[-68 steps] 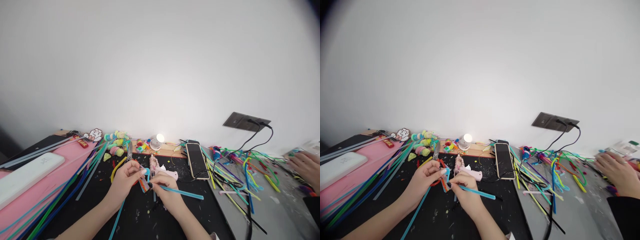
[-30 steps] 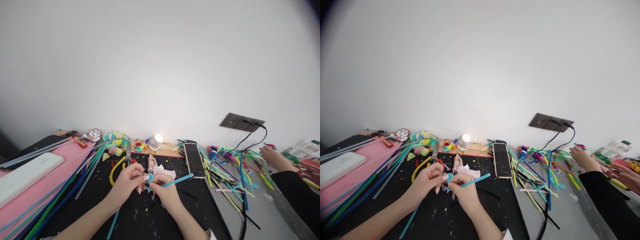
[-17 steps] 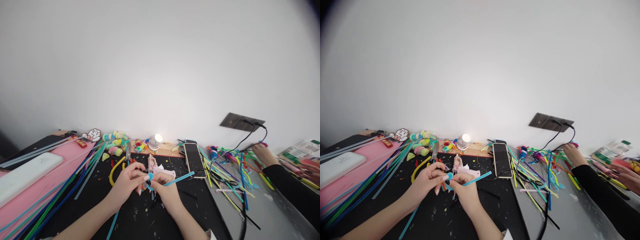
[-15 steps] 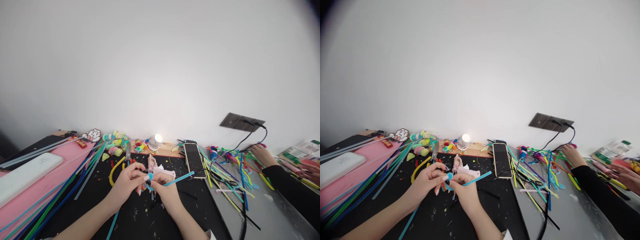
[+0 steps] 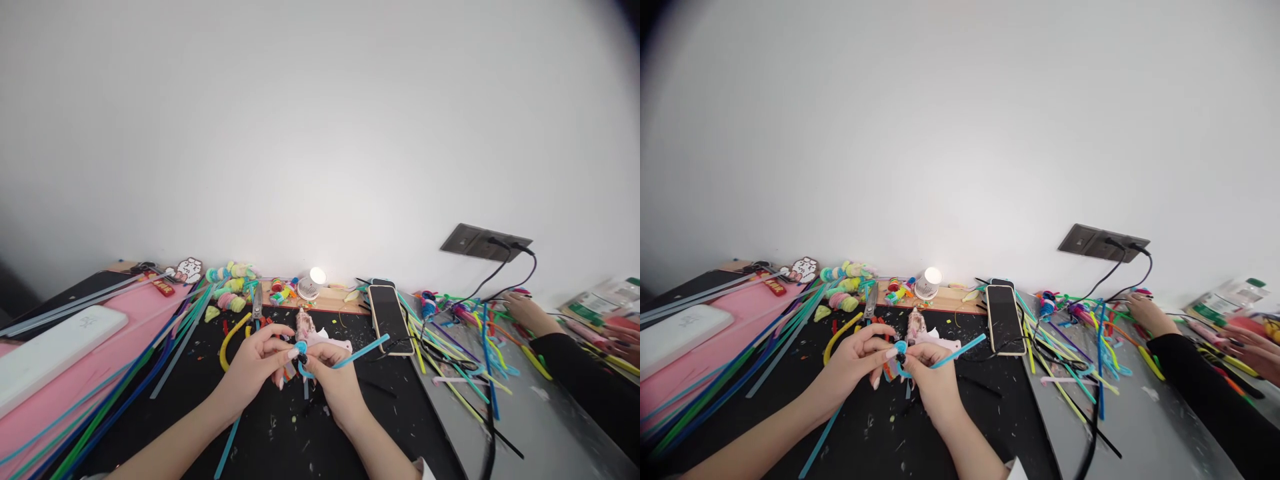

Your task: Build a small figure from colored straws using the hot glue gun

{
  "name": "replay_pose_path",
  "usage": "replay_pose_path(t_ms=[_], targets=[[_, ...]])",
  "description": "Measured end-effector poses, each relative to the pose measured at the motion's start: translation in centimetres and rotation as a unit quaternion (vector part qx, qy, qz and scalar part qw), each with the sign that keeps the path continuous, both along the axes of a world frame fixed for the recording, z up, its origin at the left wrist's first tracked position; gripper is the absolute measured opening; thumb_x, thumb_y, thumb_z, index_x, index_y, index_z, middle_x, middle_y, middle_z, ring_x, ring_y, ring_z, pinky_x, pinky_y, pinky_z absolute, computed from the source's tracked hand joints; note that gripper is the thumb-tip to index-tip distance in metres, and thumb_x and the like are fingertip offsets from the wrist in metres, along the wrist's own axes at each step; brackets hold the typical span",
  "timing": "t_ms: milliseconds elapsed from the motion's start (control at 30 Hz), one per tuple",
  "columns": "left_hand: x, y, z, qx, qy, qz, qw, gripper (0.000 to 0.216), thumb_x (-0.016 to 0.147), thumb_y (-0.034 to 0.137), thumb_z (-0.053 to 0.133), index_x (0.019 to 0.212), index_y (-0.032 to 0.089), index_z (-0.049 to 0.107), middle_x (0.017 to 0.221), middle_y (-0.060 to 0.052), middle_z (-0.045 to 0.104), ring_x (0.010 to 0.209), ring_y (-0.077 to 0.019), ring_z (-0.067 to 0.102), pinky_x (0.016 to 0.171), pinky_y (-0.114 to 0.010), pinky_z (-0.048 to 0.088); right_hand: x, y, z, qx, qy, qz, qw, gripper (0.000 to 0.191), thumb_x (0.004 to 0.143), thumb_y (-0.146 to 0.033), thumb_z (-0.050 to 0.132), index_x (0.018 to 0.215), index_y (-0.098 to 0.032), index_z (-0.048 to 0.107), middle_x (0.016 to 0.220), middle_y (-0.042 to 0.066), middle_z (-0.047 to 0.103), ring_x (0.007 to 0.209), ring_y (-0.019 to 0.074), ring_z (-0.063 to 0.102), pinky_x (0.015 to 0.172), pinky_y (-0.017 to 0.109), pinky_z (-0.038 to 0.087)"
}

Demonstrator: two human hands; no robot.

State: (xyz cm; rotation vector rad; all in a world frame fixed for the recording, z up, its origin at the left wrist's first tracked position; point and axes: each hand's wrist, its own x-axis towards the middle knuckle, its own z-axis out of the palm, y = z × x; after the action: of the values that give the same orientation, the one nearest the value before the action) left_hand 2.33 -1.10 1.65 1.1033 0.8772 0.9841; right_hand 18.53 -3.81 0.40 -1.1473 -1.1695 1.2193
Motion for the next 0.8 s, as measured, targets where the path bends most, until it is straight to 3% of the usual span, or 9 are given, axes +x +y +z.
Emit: replay_pose_path(t_ms=[333,567,800], targets=[[0.02,-0.03,-0.42,0.030,0.016,-0.003,0.999,0.037,0.075,0.036,0.072,0.101,0.017,0.055,0.068,0.000,0.071,0.036,-0.0086,0.052,0.040,-0.022,0.045,0.01,0.15,-0.01,-0.011,0.029,-0.008,0.999,0.017,0.069,-0.031,0.076,0.061,-0.019,0.067,0.053,-0.003,0.061,0.047,0.0099,0.047,0.046,0.021,0.034],[0.07,-0.06,-0.42,0.029,0.023,0.006,0.999,0.039,0.074,0.037,0.072,0.102,0.017,0.055,0.064,0.002,0.071,0.036,-0.0090,0.052,0.041,-0.023,0.045,-0.16,0.18,0.02,-0.008,0.079,-0.018,0.997,0.019,0.065,-0.027,0.080,0.079,-0.019,0.071,0.048,-0.007,0.056,0.045,0.0084,0.046,0.045,0.019,0.033],[-0.11,-0.09,-0.79,0.036,0.031,0.011,0.999,0.032,0.074,0.034,0.070,0.098,0.020,0.054,0.062,0.004,0.070,0.036,-0.0089,0.051,0.041,-0.023,0.044,-0.37,-0.03,0.11,-0.014,0.108,-0.021,0.994,0.014,0.063,-0.026,0.083,0.066,-0.019,0.071,0.059,-0.003,0.065,0.050,0.0087,0.049,0.051,0.020,0.038]])
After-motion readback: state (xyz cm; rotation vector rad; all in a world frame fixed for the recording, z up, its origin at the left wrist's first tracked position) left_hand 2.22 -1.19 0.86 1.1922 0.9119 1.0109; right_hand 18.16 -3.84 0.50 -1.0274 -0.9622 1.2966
